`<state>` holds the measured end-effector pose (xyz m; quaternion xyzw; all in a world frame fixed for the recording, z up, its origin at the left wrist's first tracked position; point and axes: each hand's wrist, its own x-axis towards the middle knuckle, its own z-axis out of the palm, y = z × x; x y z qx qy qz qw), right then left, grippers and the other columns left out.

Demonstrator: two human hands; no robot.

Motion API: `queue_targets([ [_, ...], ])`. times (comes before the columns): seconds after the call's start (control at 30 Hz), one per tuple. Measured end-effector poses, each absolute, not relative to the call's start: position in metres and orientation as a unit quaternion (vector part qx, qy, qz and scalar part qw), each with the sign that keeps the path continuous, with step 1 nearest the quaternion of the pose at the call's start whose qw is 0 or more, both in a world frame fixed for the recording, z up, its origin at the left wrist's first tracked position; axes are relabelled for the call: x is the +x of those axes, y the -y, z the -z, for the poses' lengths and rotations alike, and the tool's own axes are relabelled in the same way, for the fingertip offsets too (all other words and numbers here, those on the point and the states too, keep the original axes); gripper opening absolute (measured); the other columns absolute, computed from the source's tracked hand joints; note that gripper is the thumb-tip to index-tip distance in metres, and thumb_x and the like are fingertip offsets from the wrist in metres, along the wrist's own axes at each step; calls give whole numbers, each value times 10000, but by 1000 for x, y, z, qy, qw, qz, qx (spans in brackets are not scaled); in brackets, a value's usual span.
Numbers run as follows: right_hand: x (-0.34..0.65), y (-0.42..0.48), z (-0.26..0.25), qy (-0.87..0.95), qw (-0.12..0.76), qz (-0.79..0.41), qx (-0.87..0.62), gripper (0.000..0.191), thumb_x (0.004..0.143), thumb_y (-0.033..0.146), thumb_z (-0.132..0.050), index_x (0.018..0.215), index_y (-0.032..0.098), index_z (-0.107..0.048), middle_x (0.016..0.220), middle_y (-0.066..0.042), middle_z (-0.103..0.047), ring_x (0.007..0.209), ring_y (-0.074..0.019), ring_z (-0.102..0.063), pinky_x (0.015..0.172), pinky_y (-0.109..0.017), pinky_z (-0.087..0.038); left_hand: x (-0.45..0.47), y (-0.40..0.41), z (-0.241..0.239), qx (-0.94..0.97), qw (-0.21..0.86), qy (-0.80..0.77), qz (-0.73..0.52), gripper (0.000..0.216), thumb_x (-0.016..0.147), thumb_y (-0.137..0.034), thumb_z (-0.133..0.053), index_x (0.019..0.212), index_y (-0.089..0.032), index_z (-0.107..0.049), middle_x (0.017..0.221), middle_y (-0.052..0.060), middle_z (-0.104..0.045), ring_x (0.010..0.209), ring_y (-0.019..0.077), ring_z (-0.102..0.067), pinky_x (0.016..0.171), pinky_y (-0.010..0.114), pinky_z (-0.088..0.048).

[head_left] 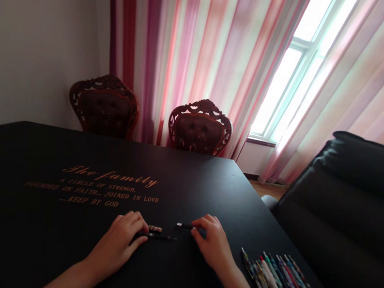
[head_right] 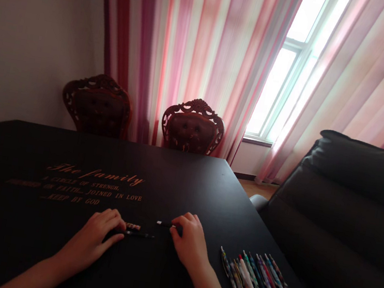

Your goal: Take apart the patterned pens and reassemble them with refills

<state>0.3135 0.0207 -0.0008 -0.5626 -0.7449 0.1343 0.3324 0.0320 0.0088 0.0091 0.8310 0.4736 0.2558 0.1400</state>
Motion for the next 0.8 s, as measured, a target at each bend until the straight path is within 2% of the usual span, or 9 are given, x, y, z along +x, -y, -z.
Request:
queue_targets([
  [0.1, 311, -19, 5, 747, 320, -137, -566, 196, 760, 162, -688, 930, 251, -727, 916, -59, -641, 915, -245, -556, 814, -360, -438, 33, -9, -9, 827, 143, -482, -251, 52, 860, -193, -610, 836, -234, -632, 916, 19, -636, 897, 233, -580, 796, 346, -362],
  [0.2, 308, -19, 5, 739, 345, -159, -556, 131, 769, 139, -660, 846, 231, -713, 909, -50, -640, 915, -234, -565, 828, -356, -434, 32, -10, -8, 822, 142, -484, -266, 71, 869, -190, -595, 817, -232, -618, 899, 14, -637, 888, 229, -580, 808, 349, -350],
  [0.37, 304, -19, -1, 696, 418, -249, -528, 123, 841, 232, -599, 917, 198, -689, 806, -10, -653, 741, -178, -581, 688, -295, -440, 27, -11, -6, 778, 176, -504, -332, 136, 933, -310, -523, 843, -245, -600, 808, -1, -658, 771, 217, -567, 805, 349, -341],
  [0.8, 301, -14, -15, 729, 425, -195, -501, 116, 815, 176, -620, 888, 224, -697, 842, -23, -665, 830, -203, -595, 867, -365, -417, 23, -14, 0, 755, 189, -519, -354, 202, 928, -407, -502, 832, -256, -598, 795, 0, -655, 750, 221, -542, 822, 364, -342],
])
